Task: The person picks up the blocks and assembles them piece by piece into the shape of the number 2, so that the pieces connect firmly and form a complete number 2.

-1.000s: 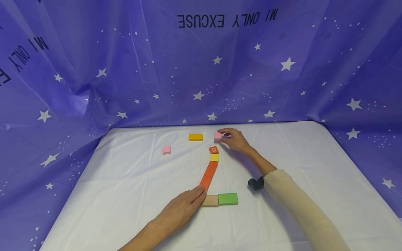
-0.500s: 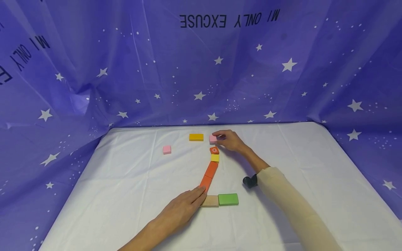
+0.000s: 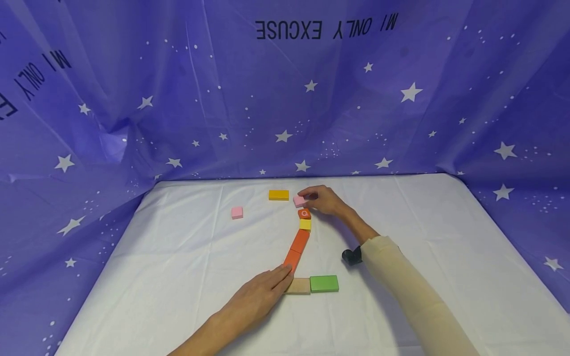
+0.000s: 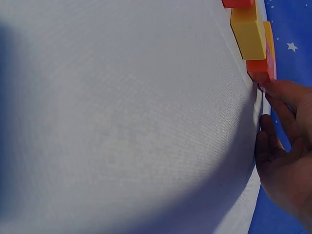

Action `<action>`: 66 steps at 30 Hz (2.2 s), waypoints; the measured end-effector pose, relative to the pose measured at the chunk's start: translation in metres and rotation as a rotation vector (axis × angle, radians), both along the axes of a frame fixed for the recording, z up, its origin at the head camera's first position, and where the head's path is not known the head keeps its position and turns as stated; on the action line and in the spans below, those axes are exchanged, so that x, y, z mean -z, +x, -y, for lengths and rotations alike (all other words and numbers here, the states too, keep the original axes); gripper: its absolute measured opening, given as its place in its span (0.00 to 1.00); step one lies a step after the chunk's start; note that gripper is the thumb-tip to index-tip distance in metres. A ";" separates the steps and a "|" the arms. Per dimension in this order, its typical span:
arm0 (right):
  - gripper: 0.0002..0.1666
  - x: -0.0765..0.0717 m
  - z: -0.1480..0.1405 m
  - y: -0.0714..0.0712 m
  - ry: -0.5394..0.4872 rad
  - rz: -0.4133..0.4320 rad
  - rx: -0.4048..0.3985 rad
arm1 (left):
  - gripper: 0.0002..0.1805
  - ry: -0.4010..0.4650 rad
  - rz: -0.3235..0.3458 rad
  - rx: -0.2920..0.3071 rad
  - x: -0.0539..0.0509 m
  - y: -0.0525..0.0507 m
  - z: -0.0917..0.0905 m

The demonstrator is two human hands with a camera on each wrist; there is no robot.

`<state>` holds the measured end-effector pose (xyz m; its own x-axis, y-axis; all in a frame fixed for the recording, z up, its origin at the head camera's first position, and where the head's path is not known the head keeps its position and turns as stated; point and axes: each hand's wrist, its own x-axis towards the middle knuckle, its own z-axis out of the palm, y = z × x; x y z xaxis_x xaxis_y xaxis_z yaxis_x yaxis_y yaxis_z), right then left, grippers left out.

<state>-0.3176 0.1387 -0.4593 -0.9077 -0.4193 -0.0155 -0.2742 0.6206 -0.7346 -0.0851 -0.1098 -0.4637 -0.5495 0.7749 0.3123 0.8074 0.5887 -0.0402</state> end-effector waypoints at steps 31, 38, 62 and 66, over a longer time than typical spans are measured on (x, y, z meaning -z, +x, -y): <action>0.23 0.001 -0.006 -0.001 -0.054 0.079 -0.066 | 0.26 -0.010 0.001 -0.003 -0.001 0.000 0.000; 0.23 0.000 -0.006 -0.001 -0.072 0.093 -0.075 | 0.27 -0.001 -0.001 0.003 -0.001 -0.001 -0.001; 0.25 0.003 -0.010 -0.001 -0.114 0.067 -0.118 | 0.26 0.005 -0.004 0.003 0.001 0.000 0.000; 0.25 0.003 -0.009 -0.002 -0.103 0.087 -0.101 | 0.26 0.001 -0.005 0.000 0.000 0.000 0.000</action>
<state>-0.3194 0.1476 -0.4620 -0.8580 -0.5118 -0.0441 -0.2640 0.5130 -0.8168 -0.0848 -0.1099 -0.4639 -0.5478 0.7749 0.3154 0.8074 0.5884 -0.0434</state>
